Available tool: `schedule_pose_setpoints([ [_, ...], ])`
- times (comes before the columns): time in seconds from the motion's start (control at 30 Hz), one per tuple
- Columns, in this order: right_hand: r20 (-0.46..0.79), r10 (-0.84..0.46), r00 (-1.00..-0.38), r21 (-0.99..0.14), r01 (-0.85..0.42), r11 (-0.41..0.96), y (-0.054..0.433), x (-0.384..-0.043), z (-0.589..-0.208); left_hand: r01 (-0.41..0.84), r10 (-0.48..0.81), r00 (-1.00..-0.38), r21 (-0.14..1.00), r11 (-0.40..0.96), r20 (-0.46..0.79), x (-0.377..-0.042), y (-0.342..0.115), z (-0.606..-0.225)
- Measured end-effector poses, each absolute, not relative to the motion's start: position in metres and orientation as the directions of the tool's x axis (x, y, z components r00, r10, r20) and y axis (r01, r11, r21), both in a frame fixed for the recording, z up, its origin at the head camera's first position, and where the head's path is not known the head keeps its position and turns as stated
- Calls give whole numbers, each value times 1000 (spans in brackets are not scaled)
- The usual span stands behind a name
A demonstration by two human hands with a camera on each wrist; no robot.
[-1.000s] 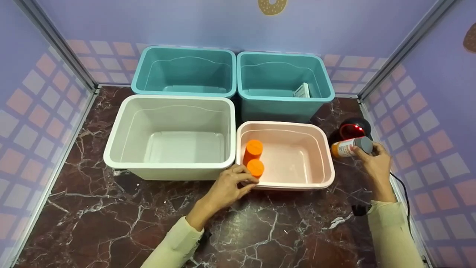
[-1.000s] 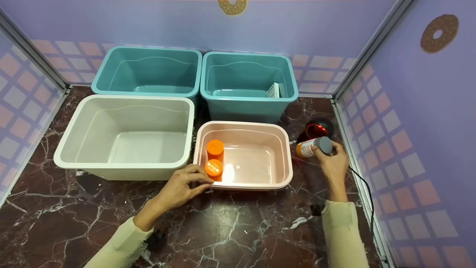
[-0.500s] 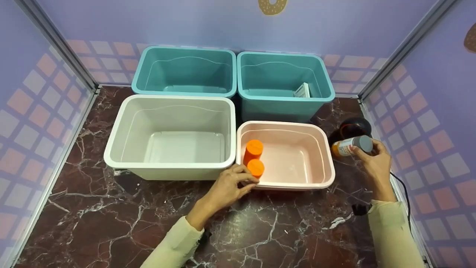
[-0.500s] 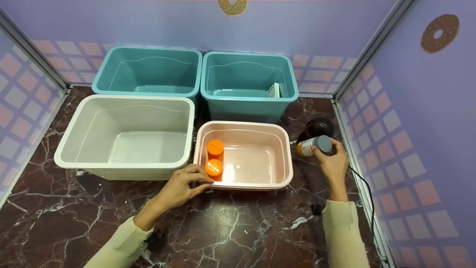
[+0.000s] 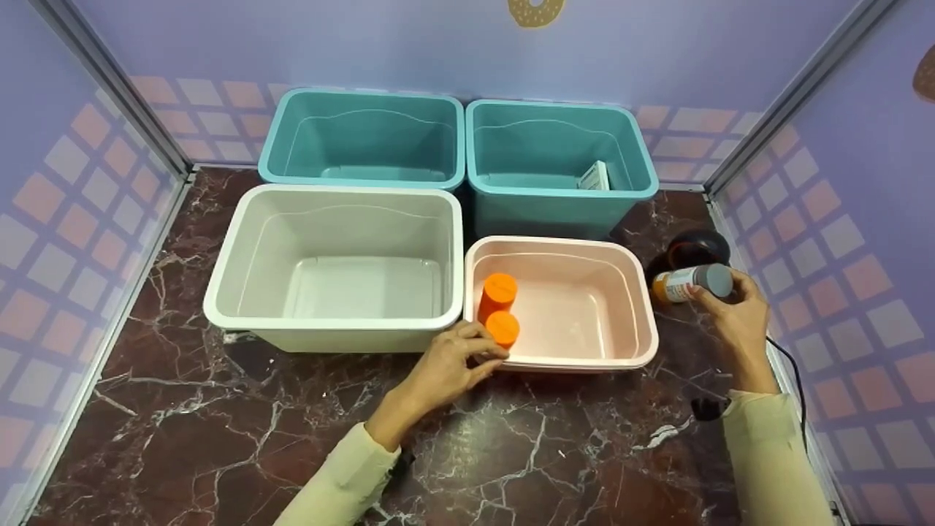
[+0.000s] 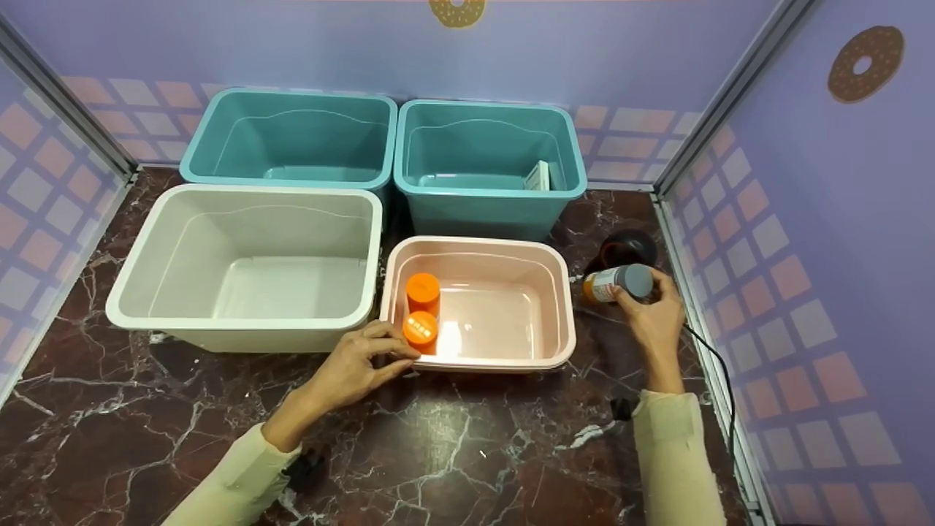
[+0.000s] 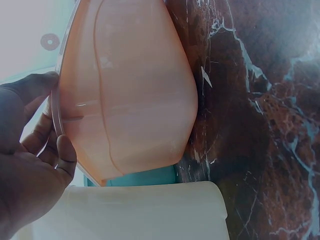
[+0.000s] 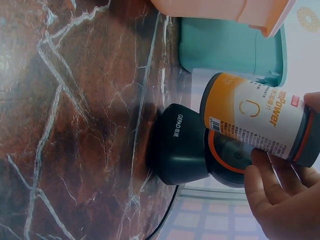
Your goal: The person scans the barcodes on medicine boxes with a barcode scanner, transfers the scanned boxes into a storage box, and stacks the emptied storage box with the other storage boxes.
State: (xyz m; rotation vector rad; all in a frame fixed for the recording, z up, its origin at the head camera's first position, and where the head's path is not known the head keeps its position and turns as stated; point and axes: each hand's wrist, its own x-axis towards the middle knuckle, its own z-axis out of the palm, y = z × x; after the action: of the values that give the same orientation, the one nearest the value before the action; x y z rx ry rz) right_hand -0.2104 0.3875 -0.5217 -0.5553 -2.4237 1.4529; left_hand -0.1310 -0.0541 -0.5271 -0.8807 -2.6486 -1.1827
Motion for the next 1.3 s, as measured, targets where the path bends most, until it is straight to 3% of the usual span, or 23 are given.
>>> schedule_pose_setpoints([
  [0.43,-4,467,-884,-916,191,352,386,-208,-519,556,464,-822,646,523,332,-131,-54,-527],
  [0.7,27,467,-884,-879,202,432,386,-210,-516,554,462,-823,648,522,331,-131,-54,-528],
  [1.3,101,431,-897,-887,115,447,373,-213,-485,560,459,-819,652,511,344,-131,-54,-529],
])
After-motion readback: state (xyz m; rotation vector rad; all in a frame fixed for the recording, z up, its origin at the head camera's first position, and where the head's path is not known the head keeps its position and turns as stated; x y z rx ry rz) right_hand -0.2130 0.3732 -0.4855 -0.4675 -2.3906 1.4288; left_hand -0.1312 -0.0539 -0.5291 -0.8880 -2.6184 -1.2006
